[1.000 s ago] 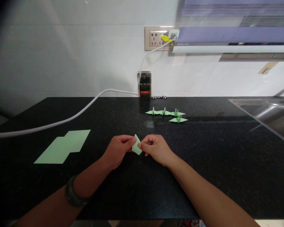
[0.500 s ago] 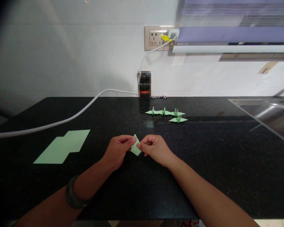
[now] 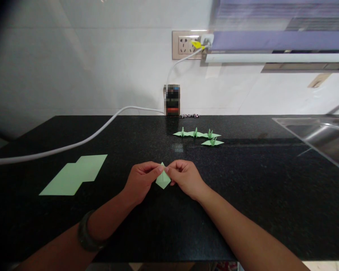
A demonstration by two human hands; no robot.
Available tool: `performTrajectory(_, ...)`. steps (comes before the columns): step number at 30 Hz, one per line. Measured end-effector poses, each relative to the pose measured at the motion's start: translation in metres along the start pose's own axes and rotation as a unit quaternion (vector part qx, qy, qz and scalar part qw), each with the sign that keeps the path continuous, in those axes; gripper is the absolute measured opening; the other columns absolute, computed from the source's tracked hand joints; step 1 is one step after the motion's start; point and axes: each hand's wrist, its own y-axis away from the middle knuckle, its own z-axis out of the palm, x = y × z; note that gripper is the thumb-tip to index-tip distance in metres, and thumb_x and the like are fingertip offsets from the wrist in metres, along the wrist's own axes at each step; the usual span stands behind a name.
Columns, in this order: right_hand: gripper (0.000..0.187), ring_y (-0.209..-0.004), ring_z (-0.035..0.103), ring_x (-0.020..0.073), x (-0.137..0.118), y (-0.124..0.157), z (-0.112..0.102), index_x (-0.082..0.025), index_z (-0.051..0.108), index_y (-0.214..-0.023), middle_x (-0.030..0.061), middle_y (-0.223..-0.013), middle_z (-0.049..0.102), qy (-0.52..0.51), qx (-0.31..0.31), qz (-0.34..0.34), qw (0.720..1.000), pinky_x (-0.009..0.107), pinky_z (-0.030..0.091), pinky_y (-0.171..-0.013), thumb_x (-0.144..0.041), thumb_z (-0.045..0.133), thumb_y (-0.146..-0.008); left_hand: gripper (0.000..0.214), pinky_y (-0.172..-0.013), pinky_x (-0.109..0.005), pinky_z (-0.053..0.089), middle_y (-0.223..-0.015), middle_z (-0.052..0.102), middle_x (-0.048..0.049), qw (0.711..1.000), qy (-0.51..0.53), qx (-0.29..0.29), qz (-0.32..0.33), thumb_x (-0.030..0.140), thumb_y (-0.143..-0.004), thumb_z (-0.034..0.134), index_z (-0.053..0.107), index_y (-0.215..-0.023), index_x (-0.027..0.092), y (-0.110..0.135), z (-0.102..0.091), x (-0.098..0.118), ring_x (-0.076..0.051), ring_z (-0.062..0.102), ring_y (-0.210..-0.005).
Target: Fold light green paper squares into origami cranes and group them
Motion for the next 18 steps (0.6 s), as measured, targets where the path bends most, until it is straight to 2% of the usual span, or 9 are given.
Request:
performTrajectory(9, 0.012, -0.042, 0.046, 0.006, -0.0066, 0.0032, 0.0033, -0.015, 0.056, -0.063, -0.0023, -0.055, 0.055, 0.003, 0.024, 0.011, 1.0, 0.019, 0.037, -0.043, -0.026, 0.058, -0.067, 0.022, -0.052, -0.022, 0.04, -0.061, 0.061, -0.0008, 0.998, 0.032, 0.058, 0.003, 0.033, -0.067, 0.059, 0.066, -0.073, 0.013, -0.0009, -0.0013, -0.0031, -0.011, 0.051, -0.056)
performTrajectory(18, 0.009, -0.04, 0.045, 0.0044, -0.0079, 0.0013, -0.003, -0.014, 0.056, -0.064, -0.0038, -0.053, 0.053, 0.031, -0.005, 0.023, 0.999, 0.017, 0.036, -0.039, -0.022, 0.055, -0.068, 0.024, -0.051, -0.022, 0.039, -0.06, 0.06, -0.0005, 0.995, 0.06, 0.085, -0.014, 0.036, -0.067, 0.059, 0.066, -0.073, 0.014, 0.0009, 0.0013, -0.005, -0.01, 0.05, -0.054)
